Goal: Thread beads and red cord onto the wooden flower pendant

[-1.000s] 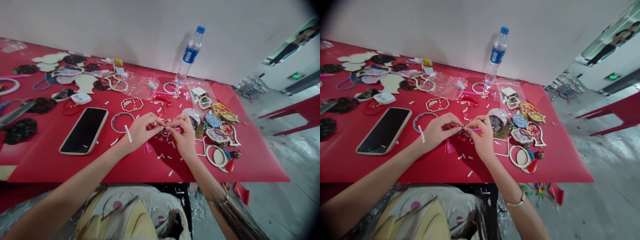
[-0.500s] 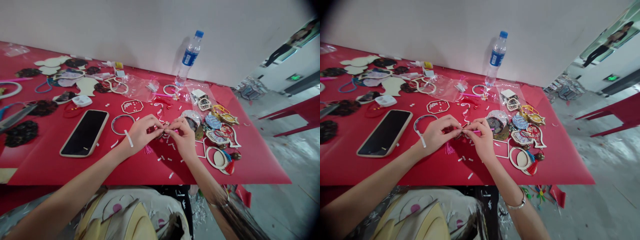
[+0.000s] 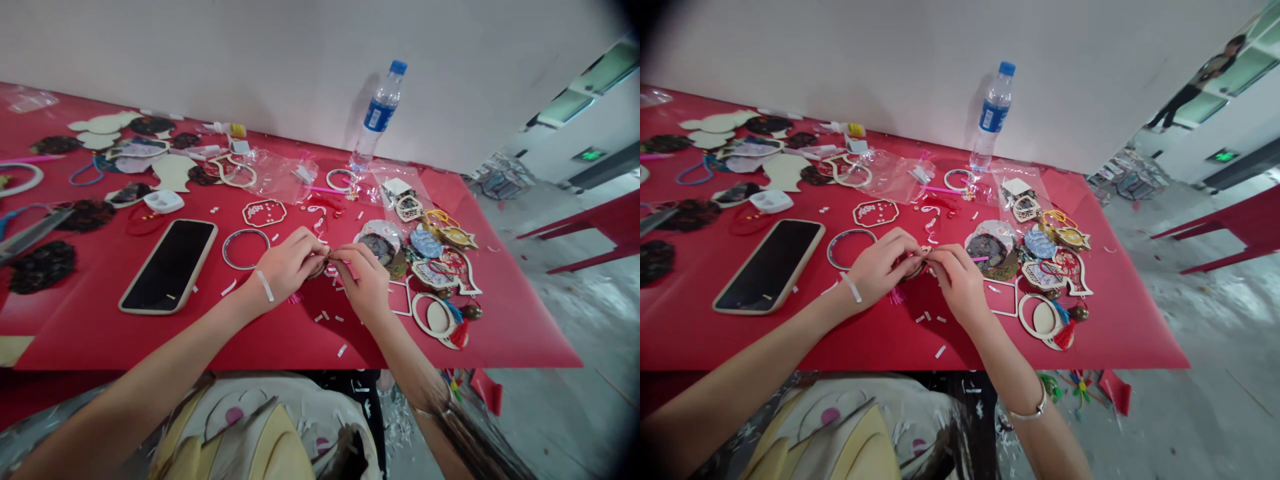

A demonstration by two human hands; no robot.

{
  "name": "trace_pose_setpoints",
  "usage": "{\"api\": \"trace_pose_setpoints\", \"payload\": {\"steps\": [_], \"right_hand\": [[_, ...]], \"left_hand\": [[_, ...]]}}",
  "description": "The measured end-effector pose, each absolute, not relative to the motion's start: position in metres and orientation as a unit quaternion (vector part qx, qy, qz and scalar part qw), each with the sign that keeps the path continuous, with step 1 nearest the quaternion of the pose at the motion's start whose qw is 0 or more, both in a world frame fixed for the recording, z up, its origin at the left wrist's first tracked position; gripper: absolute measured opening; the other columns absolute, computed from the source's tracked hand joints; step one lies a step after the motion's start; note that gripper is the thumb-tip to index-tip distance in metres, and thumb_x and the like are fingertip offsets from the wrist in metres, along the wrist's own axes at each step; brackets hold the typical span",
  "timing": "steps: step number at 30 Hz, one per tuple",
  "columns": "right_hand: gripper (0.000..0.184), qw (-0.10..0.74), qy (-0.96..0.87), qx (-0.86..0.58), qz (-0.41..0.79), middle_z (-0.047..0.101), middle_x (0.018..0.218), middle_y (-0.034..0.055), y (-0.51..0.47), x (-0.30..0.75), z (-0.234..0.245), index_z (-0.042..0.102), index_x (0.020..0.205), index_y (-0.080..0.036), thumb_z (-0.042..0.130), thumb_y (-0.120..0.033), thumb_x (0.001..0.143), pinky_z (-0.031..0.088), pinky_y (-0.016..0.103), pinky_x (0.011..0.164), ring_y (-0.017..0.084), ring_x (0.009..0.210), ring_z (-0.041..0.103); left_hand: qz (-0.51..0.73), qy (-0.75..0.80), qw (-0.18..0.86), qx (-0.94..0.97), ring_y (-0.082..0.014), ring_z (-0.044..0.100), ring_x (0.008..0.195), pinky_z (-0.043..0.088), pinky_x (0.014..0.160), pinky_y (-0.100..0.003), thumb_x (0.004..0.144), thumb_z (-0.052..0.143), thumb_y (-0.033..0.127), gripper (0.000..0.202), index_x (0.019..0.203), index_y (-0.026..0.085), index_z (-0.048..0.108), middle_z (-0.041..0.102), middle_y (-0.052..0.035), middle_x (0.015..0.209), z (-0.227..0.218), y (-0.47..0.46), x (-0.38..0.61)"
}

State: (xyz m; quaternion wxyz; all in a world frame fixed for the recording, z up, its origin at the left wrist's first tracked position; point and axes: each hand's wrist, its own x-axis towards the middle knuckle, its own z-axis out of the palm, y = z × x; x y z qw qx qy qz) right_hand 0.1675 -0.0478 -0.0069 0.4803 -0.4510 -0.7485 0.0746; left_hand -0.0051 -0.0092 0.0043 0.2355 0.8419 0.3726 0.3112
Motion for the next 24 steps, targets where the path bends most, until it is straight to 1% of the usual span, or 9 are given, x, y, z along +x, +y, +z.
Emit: {"api": "trace_pose_setpoints", "payload": {"steps": [10,13,17,20,24], "right_hand": [[0.015,0.450,-0.781,-0.432,0.039,0.062,0.094,0.0076,-0.0476,0.1704,-0.0142,0.061,0.098,-0.020,0.048,-0.015,0.090,0.050,0.032,0.081,0.017,0.090,0.059],[0.016,0.450,-0.782,-0.430,0.038,0.061,0.094,0.0073,-0.0482,0.1699,-0.0143,0.060,0.099,-0.020,0.048,-0.014,0.090,0.050,0.031,0.081,0.017,0.090,0.058],[0.015,0.462,-0.778,-0.424,0.038,0.060,0.094,0.0076,-0.0485,0.1687,-0.0126,0.059,0.097,-0.019,0.048,-0.012,0.089,0.049,0.030,0.082,0.015,0.090,0.058],[0.014,0.470,-0.772,-0.426,0.037,0.060,0.093,0.0070,-0.0488,0.1688,-0.0120,0.059,0.096,-0.019,0.049,-0.011,0.089,0.049,0.029,0.082,0.015,0.089,0.058],[0.014,0.474,-0.768,-0.429,0.037,0.060,0.093,0.0060,-0.0489,0.1692,-0.0119,0.058,0.096,-0.020,0.049,-0.012,0.089,0.049,0.030,0.081,0.015,0.088,0.058]], "left_hand": [[0.319,0.366,0.206,0.850,-0.0139,0.056,0.085,0.044,0.072,-0.024,0.092,0.044,0.023,0.015,0.097,0.019,0.057,0.057,-0.0025,0.098,-0.0029,-0.0089,-0.0048],[0.333,0.359,0.211,0.846,-0.0138,0.056,0.086,0.044,0.074,-0.024,0.091,0.046,0.021,0.014,0.096,0.019,0.058,0.057,-0.0025,0.097,-0.0031,-0.0079,-0.0047],[0.343,0.356,0.222,0.840,-0.0135,0.056,0.087,0.045,0.076,-0.025,0.091,0.046,0.020,0.015,0.096,0.018,0.060,0.057,-0.0028,0.096,-0.0017,-0.0073,-0.0049],[0.343,0.354,0.224,0.841,-0.0137,0.056,0.087,0.045,0.077,-0.025,0.092,0.044,0.022,0.017,0.095,0.018,0.061,0.058,-0.0034,0.095,0.0000,-0.0076,-0.0050],[0.341,0.350,0.229,0.842,-0.0138,0.057,0.089,0.045,0.077,-0.025,0.094,0.040,0.025,0.023,0.100,0.018,0.061,0.059,-0.0045,0.097,0.0027,-0.0086,-0.0046]]}}
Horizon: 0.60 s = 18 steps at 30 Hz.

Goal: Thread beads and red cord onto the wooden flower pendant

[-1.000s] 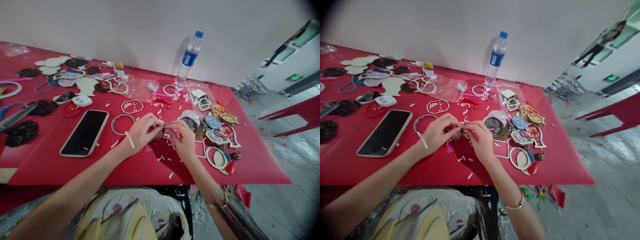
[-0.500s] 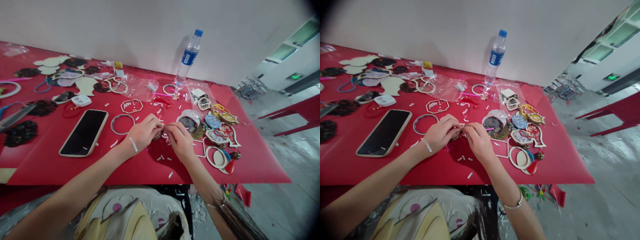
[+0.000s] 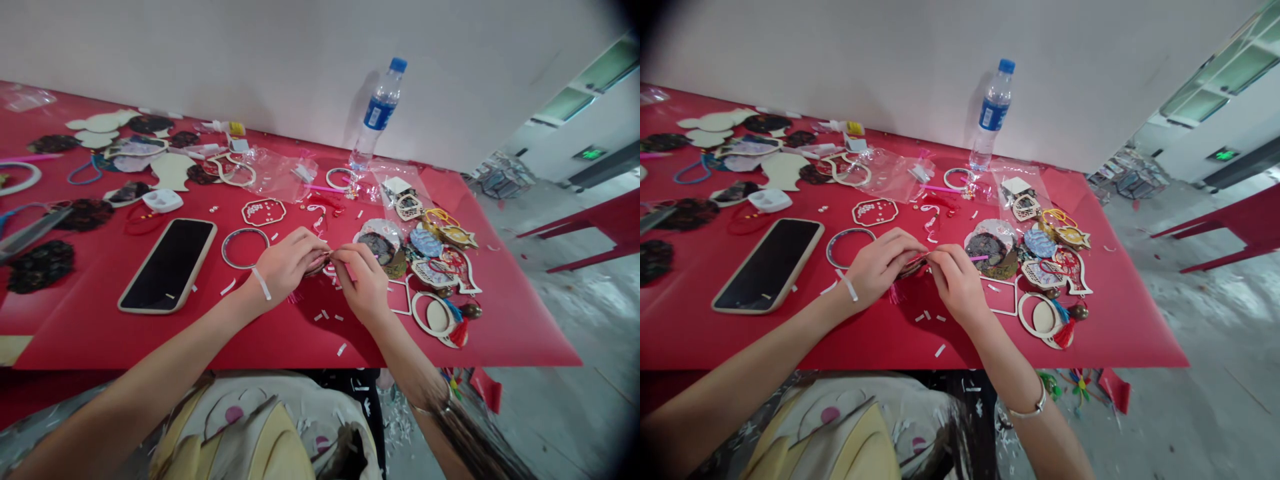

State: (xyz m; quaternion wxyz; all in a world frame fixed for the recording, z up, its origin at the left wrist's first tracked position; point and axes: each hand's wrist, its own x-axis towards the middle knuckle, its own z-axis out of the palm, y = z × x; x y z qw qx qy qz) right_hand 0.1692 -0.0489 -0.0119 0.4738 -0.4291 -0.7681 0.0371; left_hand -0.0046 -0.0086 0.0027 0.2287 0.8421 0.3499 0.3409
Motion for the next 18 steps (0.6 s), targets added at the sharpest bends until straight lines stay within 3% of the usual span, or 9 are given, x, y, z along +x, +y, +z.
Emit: {"api": "trace_pose_setpoints", "payload": {"steps": [13,18], "right_hand": [[0.015,0.484,-0.762,-0.430,0.035,0.060,0.092,0.0060,-0.0504,0.1671,-0.0125,0.057,0.096,-0.020,0.049,-0.011,0.088,0.049,0.031,0.081,0.015,0.088,0.058],[0.011,0.471,-0.762,-0.441,0.041,0.058,0.091,0.0057,-0.0498,0.1661,-0.0116,0.056,0.094,-0.019,0.048,-0.013,0.090,0.049,0.030,0.081,0.015,0.088,0.057]], "left_hand": [[0.362,0.355,0.230,0.831,-0.0111,0.058,0.072,0.045,0.065,-0.022,0.087,0.056,0.027,0.014,0.089,0.017,0.066,0.063,-0.0014,0.084,0.0085,-0.0104,-0.0040],[0.361,0.357,0.236,0.829,-0.0129,0.059,0.078,0.045,0.071,-0.024,0.088,0.054,0.026,0.014,0.086,0.017,0.065,0.062,-0.0021,0.085,0.0064,-0.0084,-0.0038]]}}
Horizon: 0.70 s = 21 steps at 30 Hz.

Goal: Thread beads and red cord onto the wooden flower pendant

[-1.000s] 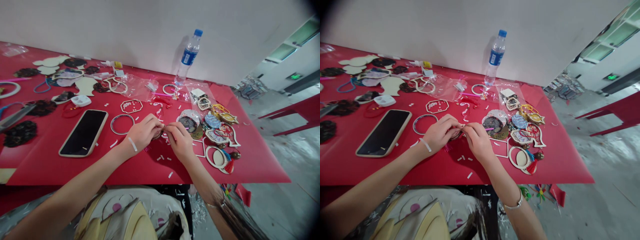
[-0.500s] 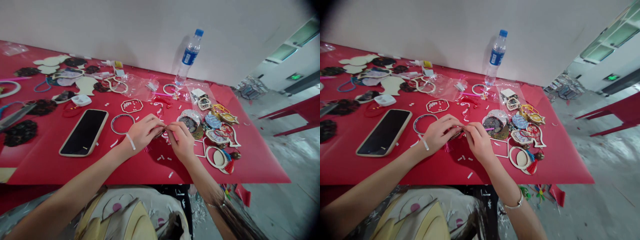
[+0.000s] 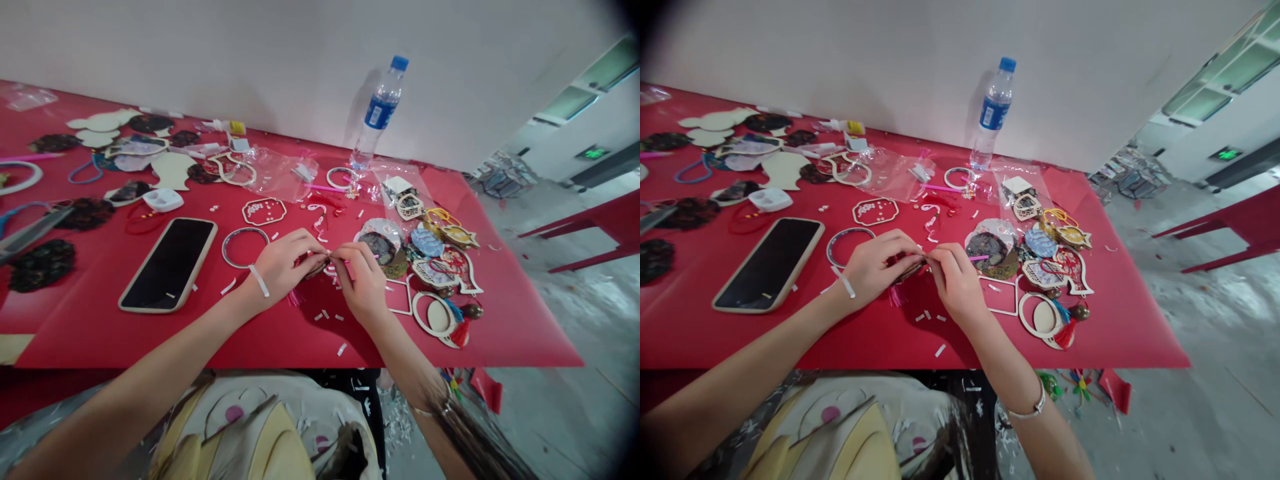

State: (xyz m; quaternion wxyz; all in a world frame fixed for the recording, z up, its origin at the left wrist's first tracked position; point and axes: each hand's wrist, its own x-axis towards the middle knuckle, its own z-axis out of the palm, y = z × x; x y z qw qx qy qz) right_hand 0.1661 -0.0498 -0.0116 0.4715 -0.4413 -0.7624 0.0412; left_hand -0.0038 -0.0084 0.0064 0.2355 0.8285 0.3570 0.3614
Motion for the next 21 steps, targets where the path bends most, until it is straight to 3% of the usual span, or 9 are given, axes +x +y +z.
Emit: {"api": "trace_pose_setpoints", "payload": {"steps": [10,21], "right_hand": [[0.017,0.400,-0.801,-0.444,0.003,0.060,0.093,0.0090,-0.0466,0.1687,-0.0119,0.058,0.098,-0.019,0.042,-0.019,0.093,0.048,0.033,0.079,0.019,0.087,0.055],[0.011,0.429,-0.795,-0.429,0.010,0.058,0.091,0.0090,-0.0467,0.1680,-0.0126,0.053,0.096,-0.018,0.045,-0.013,0.091,0.049,0.031,0.079,0.017,0.088,0.053]], "left_hand": [[0.359,0.348,0.247,0.830,-0.0131,0.058,0.077,0.045,0.073,-0.025,0.090,0.050,0.026,0.016,0.085,0.018,0.063,0.060,-0.0016,0.082,0.0039,-0.0074,-0.0036],[0.365,0.335,0.298,0.816,-0.0164,0.063,0.095,0.047,0.086,-0.029,0.091,0.047,0.028,0.022,0.097,0.018,0.066,0.069,-0.0055,0.099,0.0093,-0.0076,-0.0045]]}}
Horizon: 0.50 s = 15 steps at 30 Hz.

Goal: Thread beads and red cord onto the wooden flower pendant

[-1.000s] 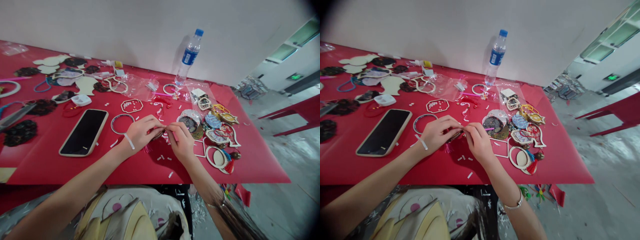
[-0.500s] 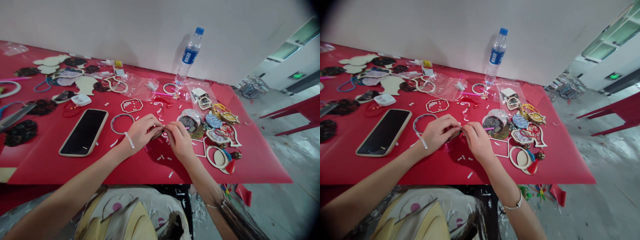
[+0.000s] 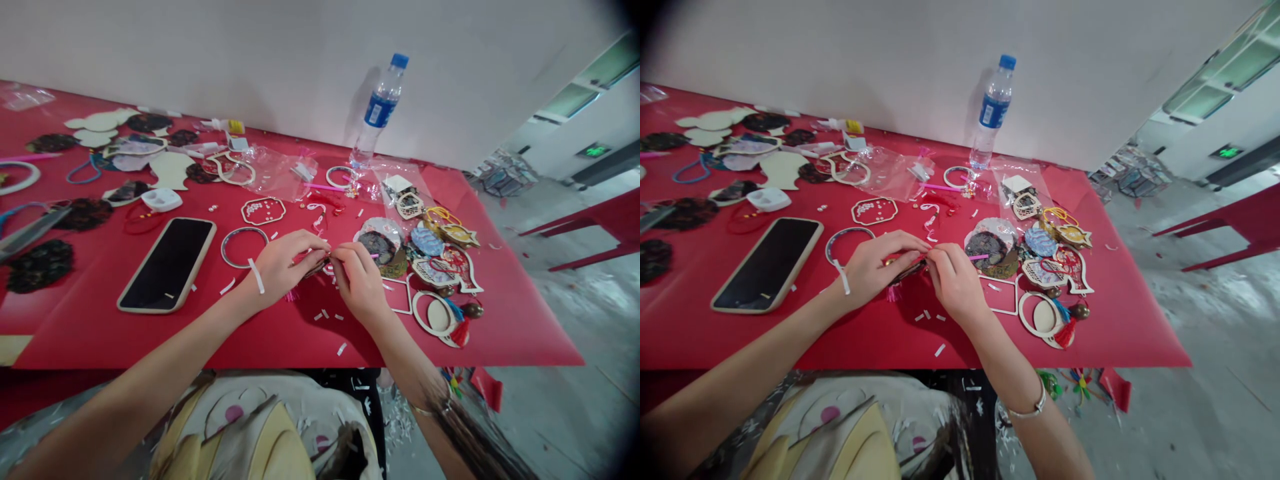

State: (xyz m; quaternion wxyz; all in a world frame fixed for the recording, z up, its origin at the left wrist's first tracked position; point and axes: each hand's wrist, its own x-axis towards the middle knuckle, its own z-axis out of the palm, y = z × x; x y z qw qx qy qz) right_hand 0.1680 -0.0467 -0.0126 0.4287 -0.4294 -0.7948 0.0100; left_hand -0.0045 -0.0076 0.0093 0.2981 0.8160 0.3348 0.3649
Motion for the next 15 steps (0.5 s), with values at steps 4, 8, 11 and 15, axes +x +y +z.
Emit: {"api": "trace_pose_setpoints", "payload": {"steps": [4,8,11,15], "right_hand": [[0.013,0.436,-0.785,-0.440,0.018,0.058,0.091,0.0076,-0.0472,0.1672,-0.0130,0.054,0.096,-0.019,0.043,-0.014,0.091,0.049,0.032,0.079,0.017,0.087,0.054],[0.012,0.450,-0.779,-0.437,0.017,0.058,0.091,0.0075,-0.0478,0.1672,-0.0140,0.054,0.096,-0.019,0.044,-0.014,0.091,0.050,0.031,0.077,0.016,0.086,0.055],[0.014,0.458,-0.775,-0.435,0.013,0.058,0.091,0.0073,-0.0486,0.1674,-0.0147,0.055,0.098,-0.019,0.044,-0.014,0.091,0.050,0.031,0.077,0.016,0.086,0.056],[0.017,0.476,-0.766,-0.432,-0.004,0.059,0.093,0.0070,-0.0502,0.1676,-0.0136,0.054,0.101,-0.021,0.045,-0.012,0.090,0.049,0.032,0.080,0.016,0.088,0.057]], "left_hand": [[0.351,0.348,0.298,0.817,-0.0151,0.066,0.087,0.050,0.079,-0.025,0.089,0.051,0.029,0.022,0.101,0.018,0.066,0.072,-0.0037,0.095,0.0125,-0.0130,-0.0043],[0.352,0.354,0.293,0.816,-0.0156,0.067,0.085,0.051,0.074,-0.023,0.085,0.057,0.030,0.023,0.101,0.018,0.068,0.073,-0.0043,0.094,0.0132,-0.0166,-0.0047],[0.361,0.364,0.335,0.791,-0.0160,0.068,0.081,0.052,0.069,-0.023,0.084,0.058,0.034,0.024,0.098,0.018,0.070,0.074,-0.0041,0.091,0.0138,-0.0159,-0.0051],[0.369,0.366,0.430,0.738,-0.0165,0.068,0.081,0.053,0.074,-0.026,0.086,0.054,0.035,0.026,0.090,0.017,0.071,0.074,-0.0040,0.089,0.0148,-0.0111,-0.0043]]}}
